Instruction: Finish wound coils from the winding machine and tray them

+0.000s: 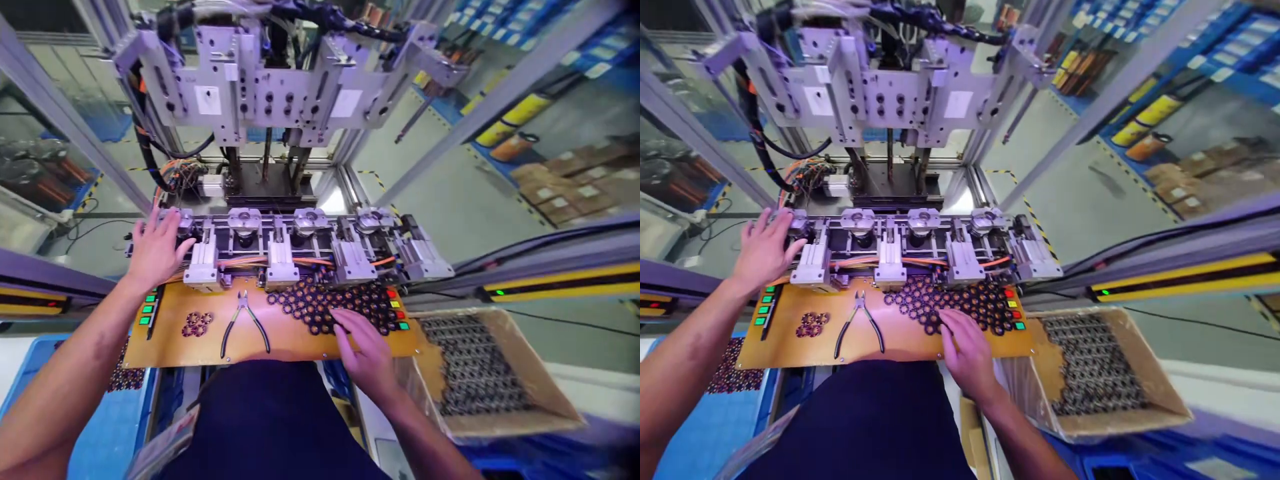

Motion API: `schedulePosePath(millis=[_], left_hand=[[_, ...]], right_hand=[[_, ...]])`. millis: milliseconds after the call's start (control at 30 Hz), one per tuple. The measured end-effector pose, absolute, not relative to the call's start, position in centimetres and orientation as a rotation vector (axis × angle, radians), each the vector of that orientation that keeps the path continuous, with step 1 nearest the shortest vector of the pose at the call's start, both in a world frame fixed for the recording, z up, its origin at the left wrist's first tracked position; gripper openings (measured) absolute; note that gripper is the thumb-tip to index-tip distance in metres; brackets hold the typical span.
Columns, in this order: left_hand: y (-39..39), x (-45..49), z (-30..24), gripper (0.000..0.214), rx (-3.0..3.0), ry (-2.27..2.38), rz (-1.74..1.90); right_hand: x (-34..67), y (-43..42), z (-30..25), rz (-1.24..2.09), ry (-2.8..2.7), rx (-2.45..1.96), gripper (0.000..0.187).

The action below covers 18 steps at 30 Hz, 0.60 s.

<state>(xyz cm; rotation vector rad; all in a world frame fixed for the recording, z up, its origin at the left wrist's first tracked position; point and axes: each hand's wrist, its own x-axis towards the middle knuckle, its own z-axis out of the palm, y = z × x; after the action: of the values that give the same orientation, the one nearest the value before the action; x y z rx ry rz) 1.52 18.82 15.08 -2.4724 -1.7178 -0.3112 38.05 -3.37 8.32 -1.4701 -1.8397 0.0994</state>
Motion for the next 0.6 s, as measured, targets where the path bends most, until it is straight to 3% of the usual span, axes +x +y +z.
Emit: schedulePosePath(millis=[167,333,467,600], left_hand=[[18.7,1.7,16.3,0.069,-2.534,-1.717,-0.404],[12.4,3.2,17.8,0.076,-2.549,-1.593,-0.893],[5.7,5.1,17.3,0.065,-2.631,-1.653,-1.089],[2.2,7.5,16.4,0.042,-3.068,-1.701,-1.076]], right_hand=[[37.6,-3.9,3.5,0.130,-1.872,-1.558,0.019],[37.3,-3.7,1.7,0.195,-1.910,-1.551,0.018],[36.9,-3.8,3.4,0.251,-1.884,-1.480,0.020],[34.1,-2.8,9.0,0.379,-1.835,-1.287,0.014]])
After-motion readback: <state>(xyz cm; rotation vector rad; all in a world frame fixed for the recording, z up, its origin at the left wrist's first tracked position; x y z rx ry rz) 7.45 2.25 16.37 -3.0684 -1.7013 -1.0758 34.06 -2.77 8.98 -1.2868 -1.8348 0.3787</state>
